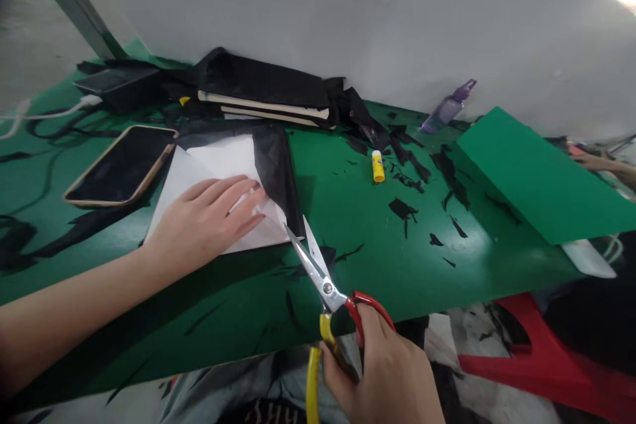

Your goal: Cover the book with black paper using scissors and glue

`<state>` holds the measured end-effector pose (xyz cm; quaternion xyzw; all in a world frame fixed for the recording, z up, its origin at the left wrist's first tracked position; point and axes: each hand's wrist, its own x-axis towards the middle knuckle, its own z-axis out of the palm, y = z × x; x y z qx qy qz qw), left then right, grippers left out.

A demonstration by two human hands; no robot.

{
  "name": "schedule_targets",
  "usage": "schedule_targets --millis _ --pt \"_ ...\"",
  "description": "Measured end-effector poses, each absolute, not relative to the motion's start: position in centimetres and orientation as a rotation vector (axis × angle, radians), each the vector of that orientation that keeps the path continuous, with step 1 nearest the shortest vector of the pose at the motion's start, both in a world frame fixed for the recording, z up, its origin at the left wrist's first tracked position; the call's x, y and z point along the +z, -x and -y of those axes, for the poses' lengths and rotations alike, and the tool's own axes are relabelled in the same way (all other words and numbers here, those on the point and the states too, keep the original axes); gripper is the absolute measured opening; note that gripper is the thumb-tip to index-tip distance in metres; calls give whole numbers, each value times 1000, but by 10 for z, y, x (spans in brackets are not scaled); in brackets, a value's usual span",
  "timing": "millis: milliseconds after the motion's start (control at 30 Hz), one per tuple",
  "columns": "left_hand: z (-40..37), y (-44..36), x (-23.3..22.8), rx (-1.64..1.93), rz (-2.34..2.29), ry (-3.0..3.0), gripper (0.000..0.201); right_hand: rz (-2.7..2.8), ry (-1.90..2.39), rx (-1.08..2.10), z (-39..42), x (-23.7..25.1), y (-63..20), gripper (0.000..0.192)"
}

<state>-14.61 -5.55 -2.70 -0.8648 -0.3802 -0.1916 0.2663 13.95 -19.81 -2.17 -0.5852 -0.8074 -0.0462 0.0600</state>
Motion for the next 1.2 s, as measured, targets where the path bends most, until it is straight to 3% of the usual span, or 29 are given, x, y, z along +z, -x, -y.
schedule_targets --millis 533,867,1200 --pt "49 144 -28 -639 1035 2264 20 2158 1917 68 194 -16 -135 34" --pt "43 133 -11 -434 931 2104 29 1983 2089 204 197 -25 -135 31" --pt "35 135 -17 -395 872 2132 19 2068 2108 112 213 -30 -130 38"
